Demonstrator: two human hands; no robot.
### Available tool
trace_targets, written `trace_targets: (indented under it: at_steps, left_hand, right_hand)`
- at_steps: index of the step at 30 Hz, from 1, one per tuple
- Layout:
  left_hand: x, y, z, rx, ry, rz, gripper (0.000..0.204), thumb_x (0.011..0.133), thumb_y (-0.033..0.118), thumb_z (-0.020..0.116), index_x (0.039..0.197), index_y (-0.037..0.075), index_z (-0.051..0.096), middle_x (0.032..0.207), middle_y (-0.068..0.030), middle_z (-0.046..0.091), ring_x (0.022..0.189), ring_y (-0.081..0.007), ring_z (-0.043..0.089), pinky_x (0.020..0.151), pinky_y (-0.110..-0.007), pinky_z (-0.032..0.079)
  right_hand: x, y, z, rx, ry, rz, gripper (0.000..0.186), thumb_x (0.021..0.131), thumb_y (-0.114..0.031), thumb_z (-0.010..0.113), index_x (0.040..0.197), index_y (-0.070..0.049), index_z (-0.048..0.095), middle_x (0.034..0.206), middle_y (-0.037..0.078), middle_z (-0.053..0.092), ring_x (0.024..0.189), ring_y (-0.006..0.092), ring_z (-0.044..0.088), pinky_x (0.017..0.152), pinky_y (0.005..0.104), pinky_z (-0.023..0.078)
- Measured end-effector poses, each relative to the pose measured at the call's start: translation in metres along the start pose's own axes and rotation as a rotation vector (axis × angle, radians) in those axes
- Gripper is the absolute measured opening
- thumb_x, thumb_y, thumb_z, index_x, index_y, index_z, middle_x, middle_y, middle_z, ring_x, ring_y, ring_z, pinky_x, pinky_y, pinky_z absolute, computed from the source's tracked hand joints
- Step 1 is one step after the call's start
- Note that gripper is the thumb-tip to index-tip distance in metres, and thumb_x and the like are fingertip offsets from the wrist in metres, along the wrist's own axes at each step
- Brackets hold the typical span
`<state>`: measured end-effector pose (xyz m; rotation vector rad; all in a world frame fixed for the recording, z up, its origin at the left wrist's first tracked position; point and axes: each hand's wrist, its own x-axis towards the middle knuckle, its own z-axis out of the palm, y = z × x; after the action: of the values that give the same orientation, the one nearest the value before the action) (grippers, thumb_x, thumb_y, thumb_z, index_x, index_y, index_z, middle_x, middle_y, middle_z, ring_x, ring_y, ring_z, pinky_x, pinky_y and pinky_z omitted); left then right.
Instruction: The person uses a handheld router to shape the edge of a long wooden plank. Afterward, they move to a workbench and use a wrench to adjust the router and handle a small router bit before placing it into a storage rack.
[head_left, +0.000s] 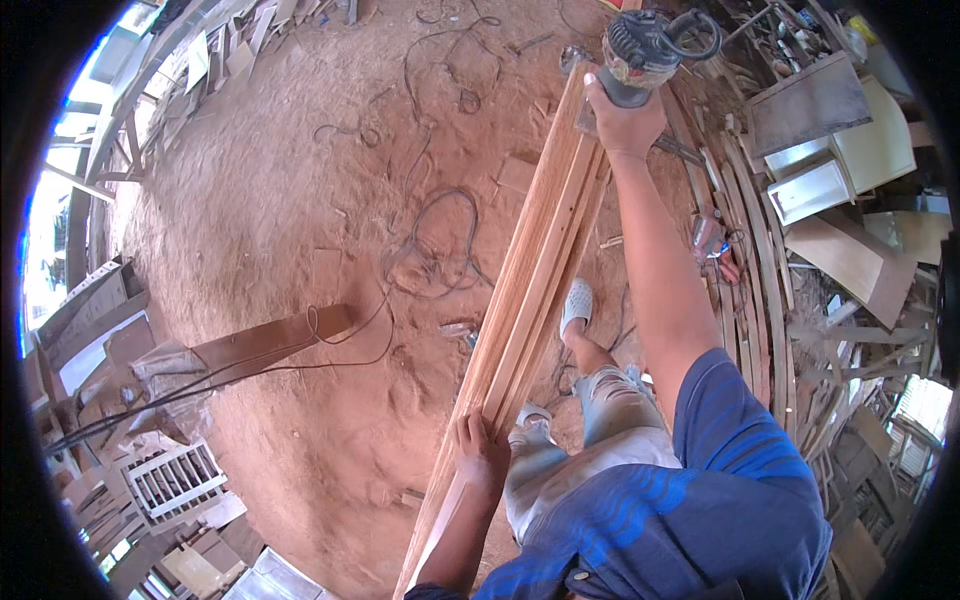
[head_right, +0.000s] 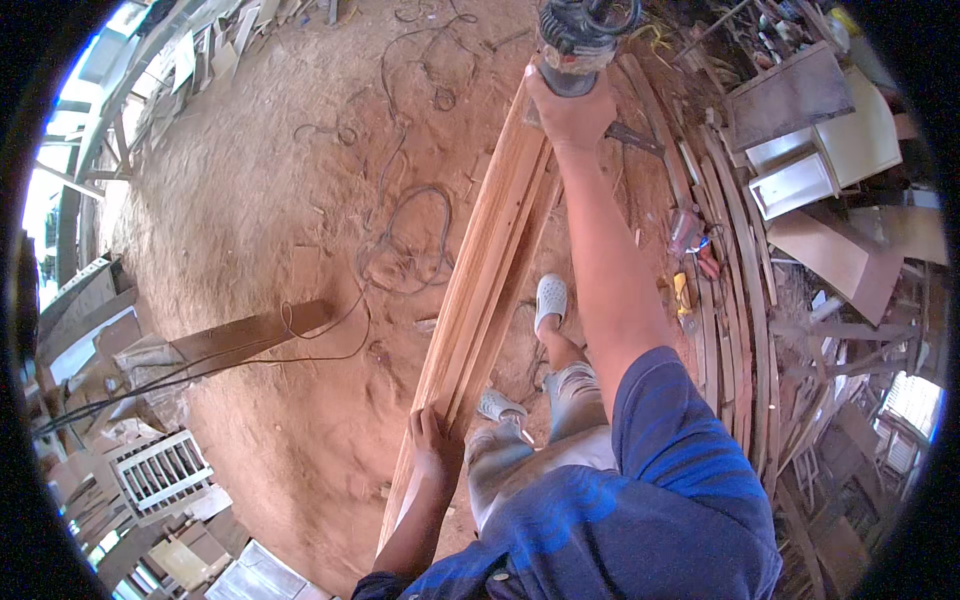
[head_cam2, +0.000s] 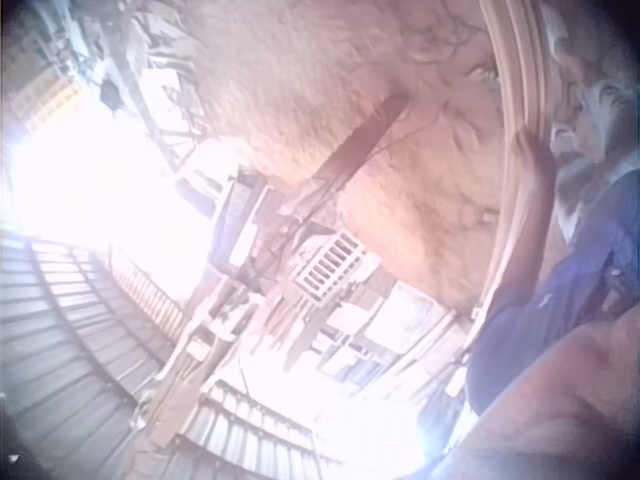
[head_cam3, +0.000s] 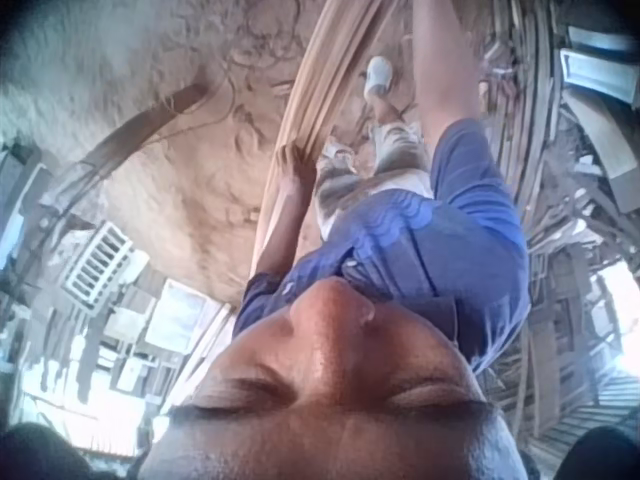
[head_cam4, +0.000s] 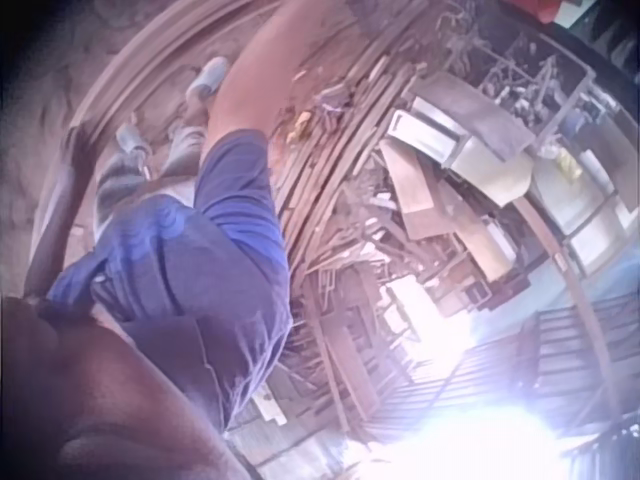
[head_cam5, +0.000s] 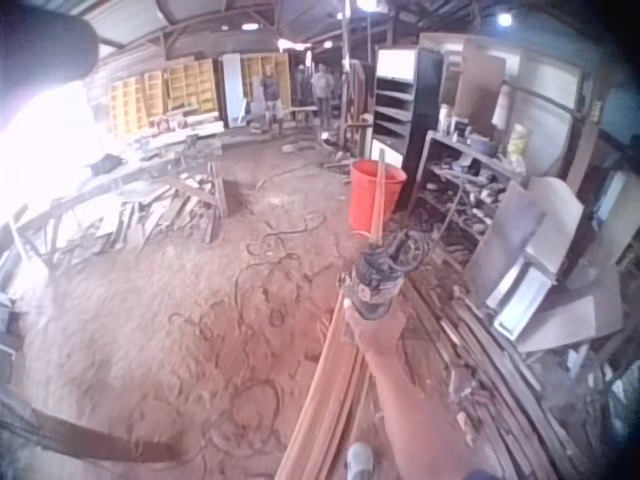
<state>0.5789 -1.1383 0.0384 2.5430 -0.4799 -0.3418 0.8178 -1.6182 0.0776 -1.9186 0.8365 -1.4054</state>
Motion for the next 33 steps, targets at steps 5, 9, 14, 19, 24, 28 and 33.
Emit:
trace_targets:
  at_steps: [5, 9, 14, 19, 24, 28, 33]
  left_hand:
    - [0.002, 0.003, -0.004, -0.01, -0.016, -0.016, 0.049, 0.083, 0.009, 0.071, 0.129, 0.0, 0.058, 0.111, -0.0201, 0.061, 0.107, -0.0424, 0.059, 0.096, -0.051, 0.051]
    - [0.005, 0.009, -0.009, -0.001, 0.007, 0.031, 0.046, 0.085, 0.01, 0.071, 0.127, 0.0, 0.057, 0.112, -0.0202, 0.06, 0.109, -0.0424, 0.058, 0.095, -0.052, 0.05]
    - [0.006, 0.007, -0.005, 0.007, 0.081, 0.067, 0.04, 0.084, 0.009, 0.071, 0.12, 0.0, 0.058, 0.108, -0.0195, 0.059, 0.104, -0.0398, 0.058, 0.09, -0.05, 0.051]
    - [0.007, 0.011, -0.005, 0.012, 0.096, 0.074, 0.039, 0.083, 0.009, 0.071, 0.119, 0.0, 0.057, 0.109, -0.0208, 0.059, 0.106, -0.0417, 0.058, 0.09, -0.051, 0.051]
    - [0.005, 0.008, -0.001, 0.018, 0.074, 0.071, 0.044, 0.08, 0.011, 0.076, 0.118, -0.002, 0.056, 0.115, -0.0232, 0.057, 0.112, -0.0447, 0.056, 0.094, -0.053, 0.05]
    - [0.0, -0.042, 0.042, -0.099, 0.055, 0.031, 0.036, 0.086, 0.01, 0.068, 0.118, 0.0, 0.056, 0.112, -0.0225, 0.058, 0.109, -0.0453, 0.057, 0.094, -0.053, 0.05]
    - [-0.004, -0.042, 0.049, -0.058, -0.001, 0.037, 0.022, 0.091, 0.007, 0.062, 0.112, 0.001, 0.055, 0.111, -0.0205, 0.059, 0.108, -0.0431, 0.059, 0.089, -0.051, 0.052]
  right_hand:
    - [-0.069, -0.029, -0.025, -0.003, 0.019, -0.039, 0.047, 0.07, -0.031, 0.094, 0.102, -0.004, 0.073, 0.095, 0.009, 0.077, 0.087, 0.0234, 0.076, 0.082, 0.0372, 0.058]
    - [-0.121, -0.061, -0.051, 0.038, 0.003, -0.022, 0.044, 0.071, -0.027, 0.094, 0.102, -0.003, 0.073, 0.095, 0.008, 0.077, 0.085, 0.022, 0.075, 0.08, 0.0362, 0.058]
    - [-0.18, -0.102, -0.077, 0.03, -0.084, -0.006, 0.039, 0.073, -0.022, 0.092, 0.102, -0.004, 0.073, 0.094, 0.006, 0.077, 0.085, 0.0194, 0.075, 0.08, 0.0346, 0.058]
    - [-0.232, -0.11, -0.097, -0.064, -0.114, -0.129, 0.038, 0.073, -0.021, 0.091, 0.104, -0.004, 0.075, 0.096, 0.006, 0.08, 0.085, 0.0177, 0.076, 0.079, 0.0339, 0.06]
    - [-0.282, -0.135, -0.128, -0.197, -0.138, -0.181, 0.052, 0.071, -0.029, 0.089, 0.113, -0.006, 0.07, 0.098, 0.008, 0.077, 0.083, 0.0233, 0.076, 0.075, 0.0358, 0.061]
    - [-0.326, -0.169, -0.147, 0.065, -0.111, 0.003, 0.053, 0.072, -0.024, 0.089, 0.115, -0.003, 0.068, 0.098, 0.014, 0.076, 0.084, 0.0295, 0.075, 0.076, 0.0359, 0.059]
    - [-0.353, -0.136, -0.144, 0.309, -0.122, 0.348, 0.043, 0.078, -0.018, 0.084, 0.115, -0.002, 0.068, 0.099, 0.015, 0.076, 0.085, 0.031, 0.075, 0.078, 0.0373, 0.058]
